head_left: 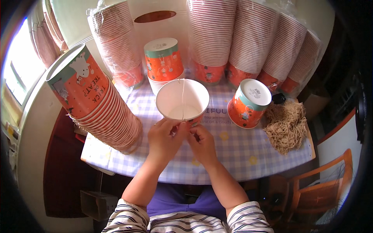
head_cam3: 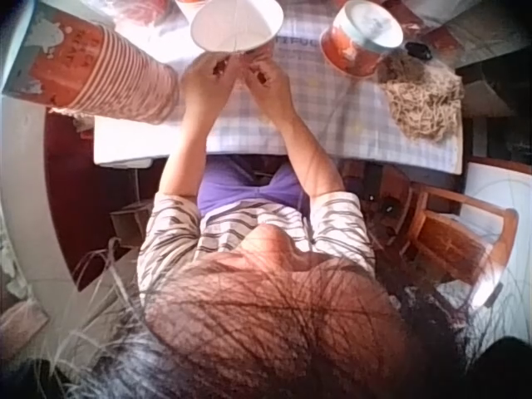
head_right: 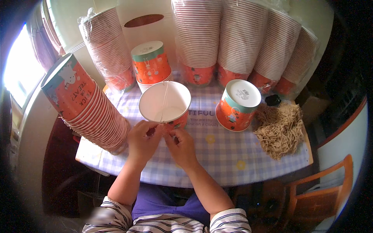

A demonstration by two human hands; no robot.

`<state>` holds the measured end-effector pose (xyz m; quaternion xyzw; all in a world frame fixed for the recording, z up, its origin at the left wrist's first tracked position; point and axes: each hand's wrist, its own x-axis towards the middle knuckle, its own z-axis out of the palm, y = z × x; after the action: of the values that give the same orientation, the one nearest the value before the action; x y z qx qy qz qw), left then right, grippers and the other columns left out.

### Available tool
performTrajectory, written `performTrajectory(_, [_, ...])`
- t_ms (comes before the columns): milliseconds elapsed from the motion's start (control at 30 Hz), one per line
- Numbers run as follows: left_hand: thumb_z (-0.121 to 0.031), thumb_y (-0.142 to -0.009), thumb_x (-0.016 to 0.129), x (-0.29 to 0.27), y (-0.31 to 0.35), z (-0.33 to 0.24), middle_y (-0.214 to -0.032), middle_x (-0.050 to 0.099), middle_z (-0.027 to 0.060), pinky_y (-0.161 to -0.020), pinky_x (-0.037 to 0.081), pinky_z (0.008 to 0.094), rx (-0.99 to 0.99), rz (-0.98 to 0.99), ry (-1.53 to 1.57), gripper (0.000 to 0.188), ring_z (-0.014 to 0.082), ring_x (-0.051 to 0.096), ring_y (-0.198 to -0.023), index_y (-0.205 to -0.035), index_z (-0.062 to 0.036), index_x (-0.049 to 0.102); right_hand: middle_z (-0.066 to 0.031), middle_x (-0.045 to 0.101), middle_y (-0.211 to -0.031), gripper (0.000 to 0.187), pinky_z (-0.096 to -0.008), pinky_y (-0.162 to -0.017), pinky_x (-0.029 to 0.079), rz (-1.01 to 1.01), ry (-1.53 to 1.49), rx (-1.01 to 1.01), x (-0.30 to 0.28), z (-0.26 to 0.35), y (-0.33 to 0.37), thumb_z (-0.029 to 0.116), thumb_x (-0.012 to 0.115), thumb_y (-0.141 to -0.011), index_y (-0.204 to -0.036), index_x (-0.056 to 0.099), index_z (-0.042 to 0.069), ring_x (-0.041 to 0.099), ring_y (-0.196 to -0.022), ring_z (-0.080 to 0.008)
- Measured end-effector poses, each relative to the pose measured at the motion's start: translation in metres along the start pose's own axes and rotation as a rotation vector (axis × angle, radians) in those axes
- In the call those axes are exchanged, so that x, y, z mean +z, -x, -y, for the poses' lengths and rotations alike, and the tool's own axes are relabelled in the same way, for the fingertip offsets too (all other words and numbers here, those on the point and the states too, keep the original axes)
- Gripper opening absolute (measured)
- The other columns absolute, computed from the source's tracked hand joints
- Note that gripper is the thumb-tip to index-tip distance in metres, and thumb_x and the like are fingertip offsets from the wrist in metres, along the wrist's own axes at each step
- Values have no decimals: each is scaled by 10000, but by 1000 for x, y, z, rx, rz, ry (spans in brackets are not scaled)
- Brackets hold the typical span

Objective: Threading and tying string through pre-punched holes in paper buckets to create handles.

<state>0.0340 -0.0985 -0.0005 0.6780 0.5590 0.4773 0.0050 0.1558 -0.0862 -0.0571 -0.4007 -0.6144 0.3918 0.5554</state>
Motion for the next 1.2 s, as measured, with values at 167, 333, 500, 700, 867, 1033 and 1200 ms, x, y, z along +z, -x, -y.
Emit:
performTrajectory(167, [12, -782, 624, -1, 15, 17, -736, 597, 38, -646, 428, 191, -265, 69, 620, 35, 67, 538, -629, -799, -11, 604, 50, 525, -672, 87, -189, -550, 360, 13, -299, 236, 4, 0, 0, 105, 605, -851, -849, 622, 19, 435, -619, -11])
performTrajectory(333, [48, -764, 583, 7, 29, 41, -850, 575, 26, -694, 430, 224, -435, 159, 1059, 109, 104, 527, -732, -832, -29, 545, 8, 621, -766, 145, -206, -587, 415, 92, -353, 329, -1, 0, -4, 165, 607, -867, -856, 646, 26, 532, -674, -42])
performTrajectory(500, [42, -772, 574, 12, 34, 50, -909, 582, 54, -780, 445, 273, -449, 239, 1242, 116, 139, 550, -820, -795, -56, 518, 12, 622, -776, 148, -193, -620, 415, 140, -428, 328, -2, -7, -6, 159, 592, -876, -861, 643, 21, 531, -714, -35])
performTrajectory(700, [66, -773, 639, 19, 36, 55, -833, 568, 10, -692, 444, 204, -431, 210, 1212, 156, 70, 532, -783, -812, -47, 537, 4, 615, -760, 150, -196, -608, 420, 120, -348, 250, 1, -4, -7, 155, 590, -878, -867, 629, 10, 534, -695, -38])
performTrajectory(867, [79, -771, 644, 17, 37, 53, -850, 584, 32, -700, 464, 212, -348, 127, 1011, 153, 92, 561, -791, -857, -17, 561, 11, 603, -723, 150, -195, -580, 415, 97, -296, 244, 1, -5, -7, 155, 594, -874, -865, 630, 9, 529, -662, -36])
performTrajectory(1033, [86, -768, 641, 15, 38, 52, -861, 596, 50, -712, 472, 211, -239, 102, 892, 143, 98, 573, -806, -858, 4, 566, 18, 598, -706, 153, -195, -557, 403, 77, -290, 231, 2, -6, -7, 164, 606, -868, -860, 633, 14, 514, -637, -31])
performTrajectory(1200, [90, -764, 639, 14, 40, 52, -875, 610, 65, -726, 470, 209, -288, 93, 917, 142, 99, 580, -808, -870, 16, 580, 19, 595, -695, 154, -196, -542, 396, 73, -266, 203, 2, -7, -7, 168, 622, -862, -865, 635, 15, 508, -624, -31])
